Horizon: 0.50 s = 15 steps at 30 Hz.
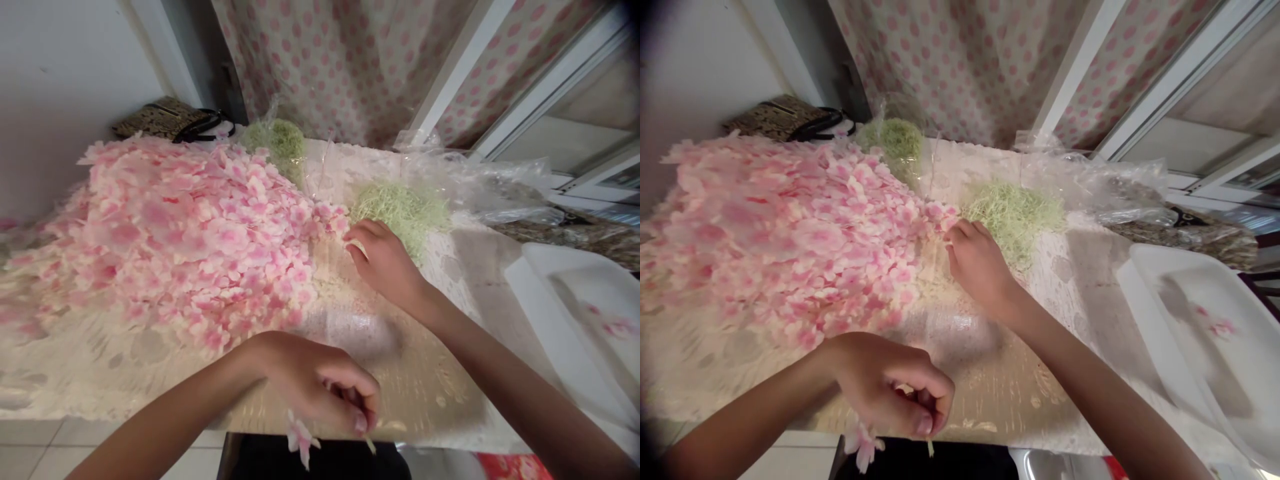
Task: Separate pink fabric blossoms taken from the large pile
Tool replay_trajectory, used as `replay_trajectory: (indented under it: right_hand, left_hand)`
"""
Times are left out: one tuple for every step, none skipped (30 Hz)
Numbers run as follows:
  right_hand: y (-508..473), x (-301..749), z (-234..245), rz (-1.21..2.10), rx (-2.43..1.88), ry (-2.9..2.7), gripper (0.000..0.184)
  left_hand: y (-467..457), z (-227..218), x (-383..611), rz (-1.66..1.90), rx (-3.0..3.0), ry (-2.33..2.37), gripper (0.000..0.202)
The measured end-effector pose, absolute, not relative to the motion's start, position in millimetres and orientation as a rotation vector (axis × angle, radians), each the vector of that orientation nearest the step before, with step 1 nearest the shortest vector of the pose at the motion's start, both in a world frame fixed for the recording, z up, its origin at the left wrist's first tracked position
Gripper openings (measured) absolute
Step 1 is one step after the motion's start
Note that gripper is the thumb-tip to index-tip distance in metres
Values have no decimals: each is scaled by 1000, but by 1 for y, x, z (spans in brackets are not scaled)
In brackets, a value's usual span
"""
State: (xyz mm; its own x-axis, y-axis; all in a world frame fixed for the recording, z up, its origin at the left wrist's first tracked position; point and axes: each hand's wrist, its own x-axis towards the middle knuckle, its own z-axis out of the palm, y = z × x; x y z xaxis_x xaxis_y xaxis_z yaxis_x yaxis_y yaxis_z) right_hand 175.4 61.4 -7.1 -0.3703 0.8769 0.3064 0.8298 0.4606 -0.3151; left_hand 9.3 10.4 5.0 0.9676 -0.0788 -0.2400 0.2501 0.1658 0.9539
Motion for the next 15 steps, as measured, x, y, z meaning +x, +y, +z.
replay_trajectory:
  right_hand:
    - [77,170,-10,80,-1479,-2340,21]
    - [91,165,-13,30,-1553,-2388,26]
    - [103,161,-15,-11,-1614,-2439,30]
    - [112,157,-18,-24,-1643,-2442,31]
    - [119,154,-20,-21,-1658,-2452,32]
    - [123,153,-22,-6,-1660,-2457,32]
    - [126,152,-24,16,-1653,-2450,33]
    - [128,153,-25,38,-1647,-2439,33]
    - [129,155,-26,60,-1641,-2415,34]
    - [129,157,-26,78,-1637,-2384,34]
    - [129,160,-25,83,-1636,-2354,35]
    - [129,163,-24,105,-1623,-2310,35]
    - [128,166,-22,165,-1588,-2240,35]
    - [125,168,-19,268,-1531,-2143,33]
    - [121,171,-15,408,-1456,-2021,31]
  left_hand:
    - [10,4,10,-231,1388,151,9]
    - [11,3,10,-230,1388,160,9]
    - [11,2,10,-233,1385,170,8]
    - [11,1,10,-239,1376,179,8]
    - [12,0,10,-249,1366,192,7]
    - [12,-1,9,-263,1354,205,7]
    - [12,-2,9,-279,1340,217,7]
    - [12,-2,8,-287,1327,230,6]
    - [12,-2,7,-279,1312,248,6]
    - [13,-2,7,-247,1289,272,6]
    - [13,-2,7,-193,1262,304,5]
    - [13,-2,8,-112,1227,352,5]
    - [14,-2,9,-6,1179,416,6]
    - [15,-3,10,118,1119,486,8]
    - [16,-4,12,248,1050,553,10]
